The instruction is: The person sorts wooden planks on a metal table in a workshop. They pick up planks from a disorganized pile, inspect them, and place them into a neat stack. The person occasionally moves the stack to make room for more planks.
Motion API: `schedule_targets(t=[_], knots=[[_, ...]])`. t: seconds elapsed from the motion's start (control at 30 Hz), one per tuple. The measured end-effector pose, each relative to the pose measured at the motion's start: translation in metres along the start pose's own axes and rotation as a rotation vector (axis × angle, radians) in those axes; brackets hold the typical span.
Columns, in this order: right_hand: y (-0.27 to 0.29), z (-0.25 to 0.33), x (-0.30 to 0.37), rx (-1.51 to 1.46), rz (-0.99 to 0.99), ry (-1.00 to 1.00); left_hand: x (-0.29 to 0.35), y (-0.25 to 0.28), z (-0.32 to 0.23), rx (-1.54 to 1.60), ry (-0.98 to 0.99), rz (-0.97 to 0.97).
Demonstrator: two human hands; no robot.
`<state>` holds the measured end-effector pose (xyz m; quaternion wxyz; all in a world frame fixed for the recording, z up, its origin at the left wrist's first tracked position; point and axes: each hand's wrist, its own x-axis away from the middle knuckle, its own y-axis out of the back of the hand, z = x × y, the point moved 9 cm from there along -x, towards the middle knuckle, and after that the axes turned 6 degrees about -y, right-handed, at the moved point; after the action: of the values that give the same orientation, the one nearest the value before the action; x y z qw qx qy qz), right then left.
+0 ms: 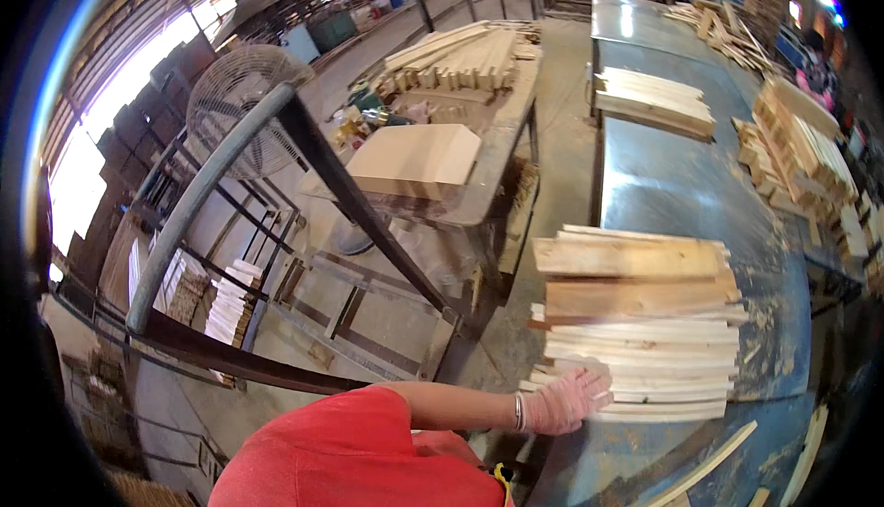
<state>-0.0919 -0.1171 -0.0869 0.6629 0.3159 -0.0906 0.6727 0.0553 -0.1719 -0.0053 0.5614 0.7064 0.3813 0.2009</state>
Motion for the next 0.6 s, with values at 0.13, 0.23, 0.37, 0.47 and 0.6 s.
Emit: schedule_targets(t=[0.13, 0.23, 0.37, 0.47, 0.6], knots=[[-0.069, 0.046, -0.016, -0.059, 0.098, 0.027, 0.031, 0.044, 0.000, 0.327, -0.040, 0.032], [-0.080, 0.060, -0.017, -0.050, 0.123, 0.053, 0.040, 0.146, -0.026, 0.816, -0.258, -0.201], [-0.025, 0.030, 0.009, -0.004, -0.023, 0.033, 0.068, 0.301, -0.100, 1.635, -0.911, -0.173], [0.018, -0.026, 0.048, 0.306, -0.157, -0.043, 0.082, 0.344, -0.134, 2.176, -1.101, -0.213], [0.053, -0.074, 0.121, 0.052, -0.160, -0.264, 0.069, 0.334, -0.205, 2.431, -1.053, -0.001]])
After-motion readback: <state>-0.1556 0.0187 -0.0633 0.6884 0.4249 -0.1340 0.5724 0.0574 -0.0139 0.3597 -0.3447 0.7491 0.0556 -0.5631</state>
